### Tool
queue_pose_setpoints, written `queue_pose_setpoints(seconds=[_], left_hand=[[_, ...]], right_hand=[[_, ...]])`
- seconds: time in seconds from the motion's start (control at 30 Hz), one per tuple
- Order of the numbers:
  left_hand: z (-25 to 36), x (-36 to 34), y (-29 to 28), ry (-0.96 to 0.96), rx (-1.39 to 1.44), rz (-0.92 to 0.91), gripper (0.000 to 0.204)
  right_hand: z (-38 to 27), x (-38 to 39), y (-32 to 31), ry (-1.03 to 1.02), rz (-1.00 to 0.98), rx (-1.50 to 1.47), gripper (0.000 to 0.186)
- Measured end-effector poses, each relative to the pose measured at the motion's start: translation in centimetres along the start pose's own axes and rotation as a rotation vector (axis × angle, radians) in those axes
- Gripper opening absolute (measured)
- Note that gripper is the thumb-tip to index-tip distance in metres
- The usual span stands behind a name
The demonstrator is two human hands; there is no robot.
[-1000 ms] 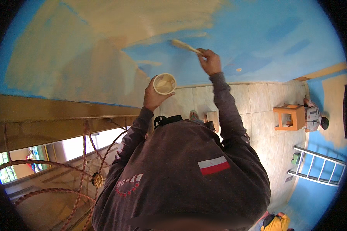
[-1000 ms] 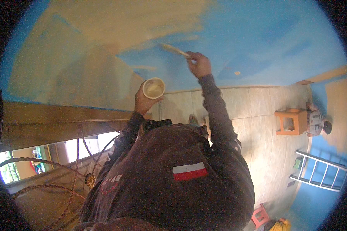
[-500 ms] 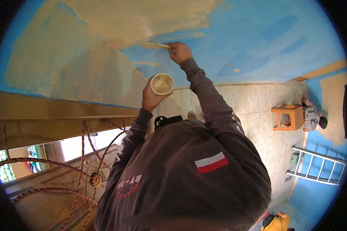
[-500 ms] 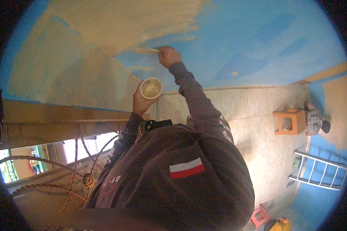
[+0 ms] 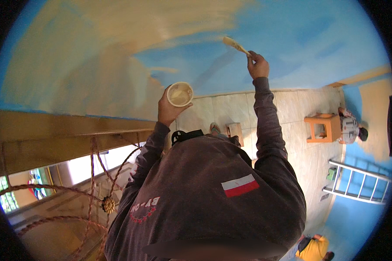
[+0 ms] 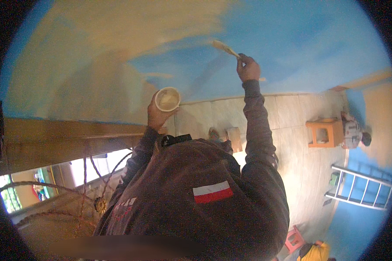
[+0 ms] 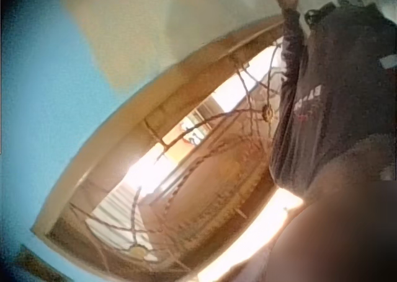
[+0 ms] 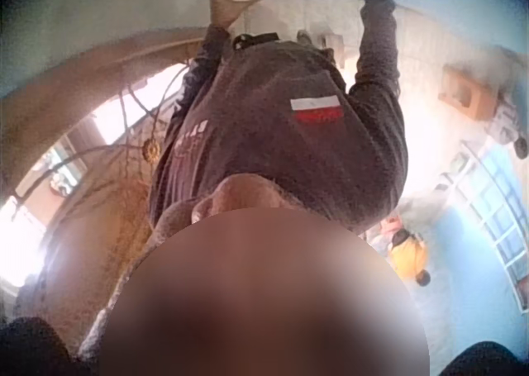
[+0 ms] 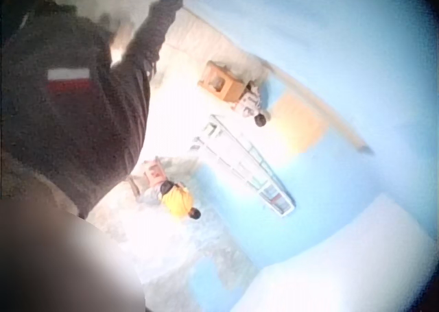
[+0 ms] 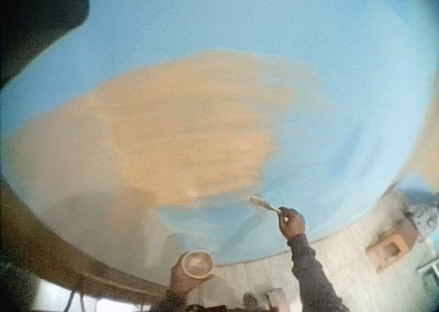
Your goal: The person paints a light blue ceiling with a beige substance using a paintbrush and a small cup. They repeatedly dip the brush into the cup and apply the substance in broad strokes across the ceiling surface.
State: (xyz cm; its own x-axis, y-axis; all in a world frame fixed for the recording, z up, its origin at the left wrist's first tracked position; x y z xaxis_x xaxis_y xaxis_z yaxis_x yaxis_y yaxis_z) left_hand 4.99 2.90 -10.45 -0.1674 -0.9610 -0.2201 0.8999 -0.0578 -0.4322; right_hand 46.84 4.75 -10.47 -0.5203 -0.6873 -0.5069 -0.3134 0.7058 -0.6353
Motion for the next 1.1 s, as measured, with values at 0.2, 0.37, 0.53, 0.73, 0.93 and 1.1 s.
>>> queue_pose_setpoints(seconds=[0.2,0.37,0.53,0.73,0.93,1.1], left_hand=[[-1.8,0.9,0.7,0.044,0.062,0.0,0.083],[-1.8,1.9,1.3,-0.003,0.071,-0.022,0.086],[-2.8,2.6,1.9,-0.035,0.096,-0.052,0.081],[-3.3,3.3,2.8,-0.078,0.15,-0.092,0.084],[-3.3,3.3,4.3,-0.08,0.133,-0.054,0.08],[-3.7,4.7,5.5,-0.131,0.006,-0.081,0.086]], right_hand=[[4.3,9.1,2.2,0.183,0.049,-0.163,0.028],[7.7,19.8,3.1,0.41,-0.023,-0.345,0.035],[11.9,28.5,1.2,0.77,-0.029,-0.388,0.037],[19.5,37.9,1.7,1.057,-0.009,-0.355,0.04],[23.6,41.8,1.3,0.998,-0.113,0.013,0.057],[25.4,44.4,1.3,1.0,-0.382,0.29,0.075]])
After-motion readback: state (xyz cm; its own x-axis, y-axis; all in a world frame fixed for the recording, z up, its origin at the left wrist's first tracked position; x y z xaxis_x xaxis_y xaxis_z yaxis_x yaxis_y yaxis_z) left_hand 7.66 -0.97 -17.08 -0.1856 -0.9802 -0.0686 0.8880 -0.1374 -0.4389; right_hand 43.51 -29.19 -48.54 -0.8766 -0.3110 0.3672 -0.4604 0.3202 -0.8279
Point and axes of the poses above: each hand's wrist, its own x-axis away from the middle knuckle, its own y-axis out of the palm, z = x × y, the point moved 8 cm from there along -x, towards the middle knuckle, and after that the axes turned 7 degrees about z, right-handed, at the moved point
